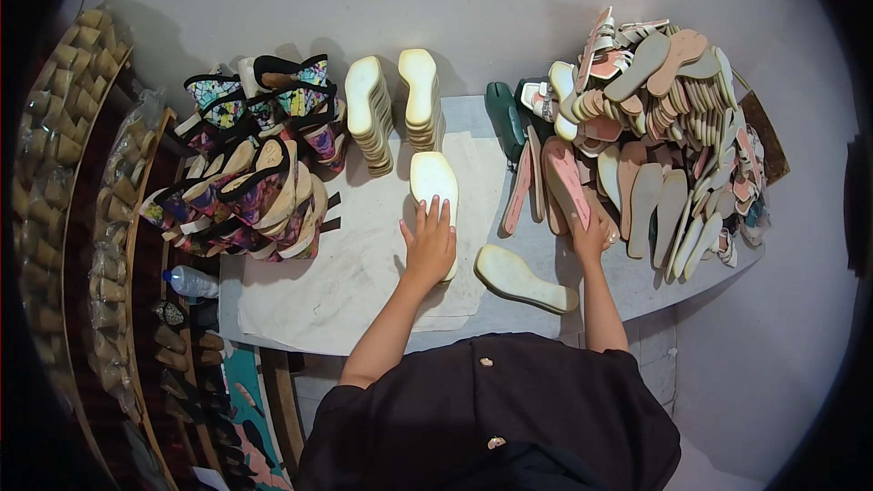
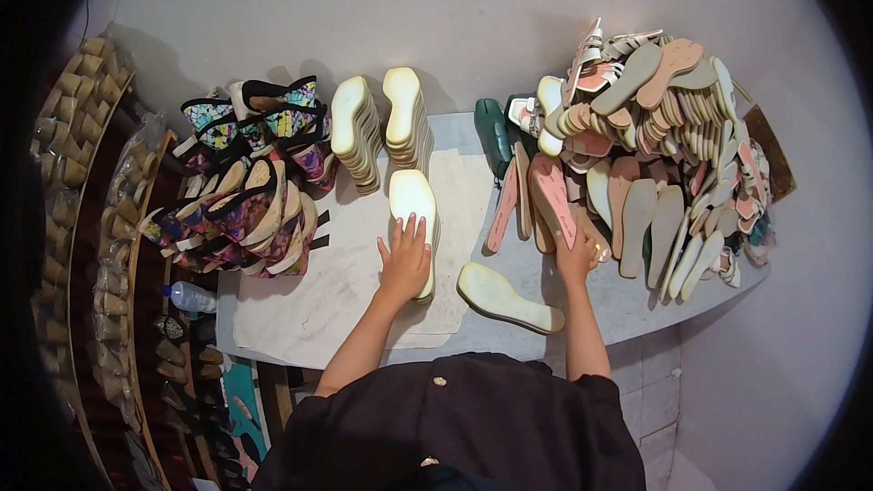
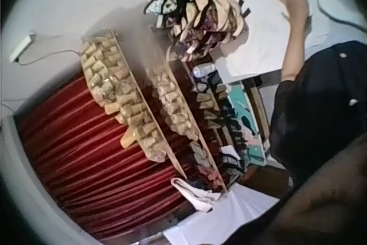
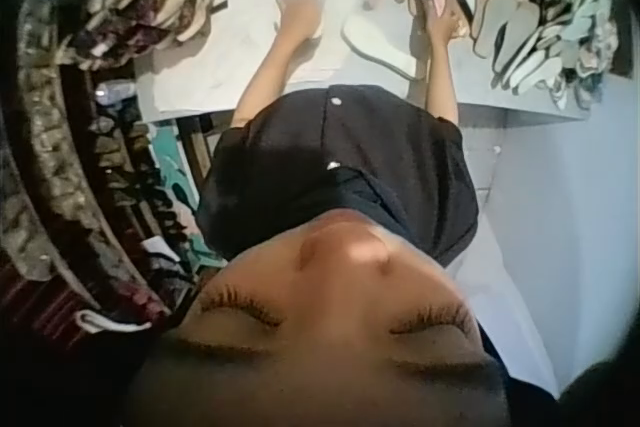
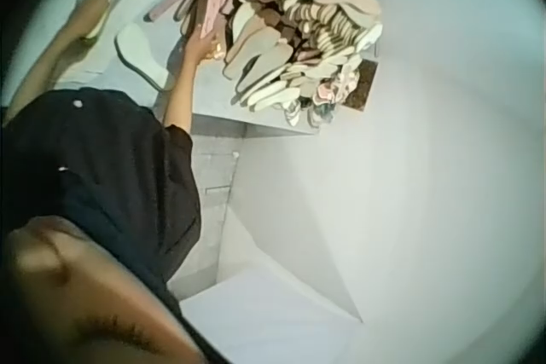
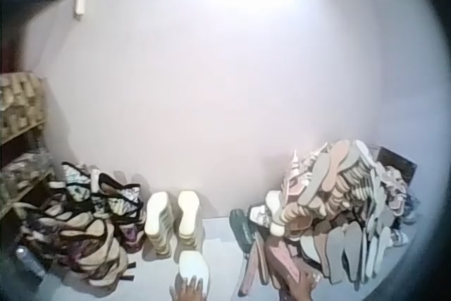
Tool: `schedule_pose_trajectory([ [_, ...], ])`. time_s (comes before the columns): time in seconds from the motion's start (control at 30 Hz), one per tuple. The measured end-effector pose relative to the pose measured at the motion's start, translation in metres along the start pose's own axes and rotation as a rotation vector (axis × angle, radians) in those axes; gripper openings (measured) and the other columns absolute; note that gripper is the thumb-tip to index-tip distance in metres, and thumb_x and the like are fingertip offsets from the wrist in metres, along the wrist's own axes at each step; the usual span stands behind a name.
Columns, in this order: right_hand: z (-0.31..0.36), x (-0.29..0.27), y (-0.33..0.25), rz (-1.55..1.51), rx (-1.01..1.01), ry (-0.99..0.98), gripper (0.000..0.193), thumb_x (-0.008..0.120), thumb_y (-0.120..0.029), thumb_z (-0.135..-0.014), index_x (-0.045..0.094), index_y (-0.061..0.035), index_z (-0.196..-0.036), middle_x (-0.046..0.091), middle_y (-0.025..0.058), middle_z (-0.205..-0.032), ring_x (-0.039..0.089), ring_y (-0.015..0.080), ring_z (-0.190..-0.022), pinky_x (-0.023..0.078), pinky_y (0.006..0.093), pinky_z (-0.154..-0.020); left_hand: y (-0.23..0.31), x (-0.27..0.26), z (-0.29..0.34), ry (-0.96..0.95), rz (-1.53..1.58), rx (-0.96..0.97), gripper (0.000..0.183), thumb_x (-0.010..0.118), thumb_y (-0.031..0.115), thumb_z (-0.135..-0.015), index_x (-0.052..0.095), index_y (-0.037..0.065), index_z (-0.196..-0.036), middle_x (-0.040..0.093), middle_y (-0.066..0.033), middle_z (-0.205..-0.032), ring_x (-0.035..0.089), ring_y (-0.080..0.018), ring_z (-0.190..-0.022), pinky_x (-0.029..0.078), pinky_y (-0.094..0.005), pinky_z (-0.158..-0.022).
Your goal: Organize and stack shoe insoles on a workbench in a shoe manufacturing facility.
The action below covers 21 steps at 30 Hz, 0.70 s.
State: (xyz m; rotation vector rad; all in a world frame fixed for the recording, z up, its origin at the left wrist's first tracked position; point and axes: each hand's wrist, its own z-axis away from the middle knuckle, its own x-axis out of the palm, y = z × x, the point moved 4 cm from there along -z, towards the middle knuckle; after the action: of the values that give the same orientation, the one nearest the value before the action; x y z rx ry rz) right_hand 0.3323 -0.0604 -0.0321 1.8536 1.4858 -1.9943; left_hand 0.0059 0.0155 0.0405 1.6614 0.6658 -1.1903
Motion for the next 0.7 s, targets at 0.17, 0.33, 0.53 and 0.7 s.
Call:
schedule_pose_trajectory([
  [0.17,0.031,-0.02,-0.018,-0.114,-0.095,-0.261,0.031,0.053,-0.024,-0.086,0.057,-0.0042,-0.11,0.058,0.0133,-0.101,0.053,0.0279,-0.098,0.031,0.0458,-0.091,-0.003,-0.003,0.0,0.0,0.011,-0.021,0.049,0.038,0.023,-0.091,0.032,0.007,-0.137,0.025,-0.0112,-0.145,0.018,-0.0315,-0.135,0.011,-0.066,-0.1],
  [0.33,0.071,-0.04,-0.072,-0.977,0.071,-0.412,0.042,0.051,-0.013,-0.087,0.045,0.0008,-0.126,0.058,0.0073,-0.107,0.055,0.0137,-0.093,0.042,0.0239,-0.08,-0.012,-0.014,-0.002,-0.021,0.113,-0.038,0.045,0.039,0.022,-0.091,0.039,0.01,-0.134,0.03,-0.0113,-0.143,0.021,-0.0293,-0.134,0.008,-0.0654,-0.101],
  [0.53,0.11,-0.005,-0.134,-1.119,-0.135,-0.683,0.054,0.048,-0.012,-0.09,0.026,0.0036,-0.138,0.041,0.0162,-0.133,0.037,0.0188,-0.124,0.027,0.0284,-0.102,-0.021,-0.014,-0.001,0.196,0.476,-0.125,0.044,0.032,0.025,-0.095,0.038,0.011,-0.135,0.031,-0.0097,-0.143,0.02,-0.0255,-0.136,0.0,-0.0603,-0.103],
  [0.7,0.138,0.011,-0.174,-1.126,-0.142,-0.736,0.053,0.045,-0.013,-0.092,0.026,0.0029,-0.138,0.038,0.0162,-0.136,0.036,0.0201,-0.126,0.027,0.0285,-0.103,-0.03,-0.009,0.004,0.18,0.572,-0.19,0.05,0.023,0.036,-0.097,0.031,0.01,-0.14,0.025,-0.0099,-0.147,0.016,-0.0263,-0.137,0.0,-0.0572,-0.104],
])
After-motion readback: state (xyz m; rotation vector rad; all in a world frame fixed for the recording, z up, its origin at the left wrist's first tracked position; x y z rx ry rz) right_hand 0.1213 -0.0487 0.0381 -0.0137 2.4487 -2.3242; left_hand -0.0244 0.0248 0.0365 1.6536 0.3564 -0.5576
